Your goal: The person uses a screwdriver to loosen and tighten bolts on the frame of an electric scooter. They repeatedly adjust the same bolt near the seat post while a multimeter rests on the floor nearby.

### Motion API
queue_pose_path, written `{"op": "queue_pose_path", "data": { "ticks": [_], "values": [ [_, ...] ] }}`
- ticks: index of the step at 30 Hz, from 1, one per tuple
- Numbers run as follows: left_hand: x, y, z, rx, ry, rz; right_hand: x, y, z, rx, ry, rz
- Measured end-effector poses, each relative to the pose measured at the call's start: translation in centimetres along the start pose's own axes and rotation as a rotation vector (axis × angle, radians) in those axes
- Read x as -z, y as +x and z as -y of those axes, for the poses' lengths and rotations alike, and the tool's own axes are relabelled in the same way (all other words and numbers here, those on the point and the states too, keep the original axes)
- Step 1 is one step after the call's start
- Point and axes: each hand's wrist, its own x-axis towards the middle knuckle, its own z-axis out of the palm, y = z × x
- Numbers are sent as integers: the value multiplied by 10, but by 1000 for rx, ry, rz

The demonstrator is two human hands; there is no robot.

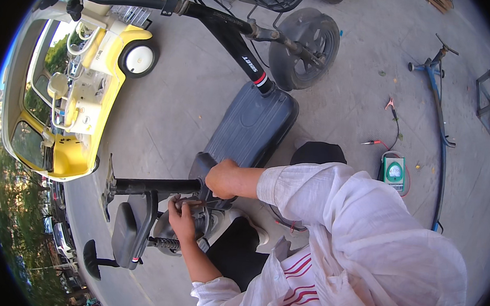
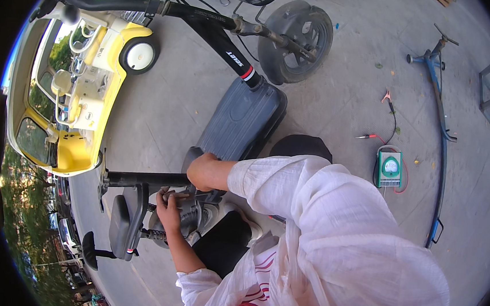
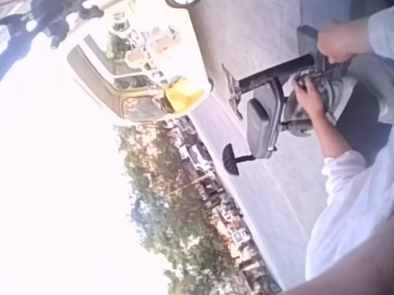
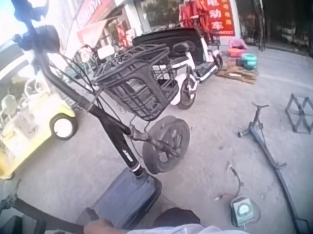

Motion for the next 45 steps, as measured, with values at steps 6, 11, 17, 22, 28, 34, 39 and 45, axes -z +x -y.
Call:
{"op": "queue_pose_path", "data": {
  "ticks": [6,11,17,22,28,34,39,45],
  "values": [
    [1,1,-1,62,50,-29,-3,3,-2,-12,-22,32],
    [-3,0,-18,116,329,-16,-5,1,-3,-22,-7,18],
    [3,2,3,39,367,-96,-5,6,-1,-5,-40,38],
    [0,-1,6,-5,47,-27,-6,4,-2,-16,-24,21],
    [-3,-4,-26,66,416,-60,-5,1,-2,-31,-15,26],
    [6,3,12,-77,343,-117,-3,0,1,-17,-18,7],
    [-5,-2,1,-70,109,-37,-5,-4,-5,-9,-1,7],
    [2,-4,-19,-4,512,-150,1,-7,-3,-3,32,10]
  ]
}}
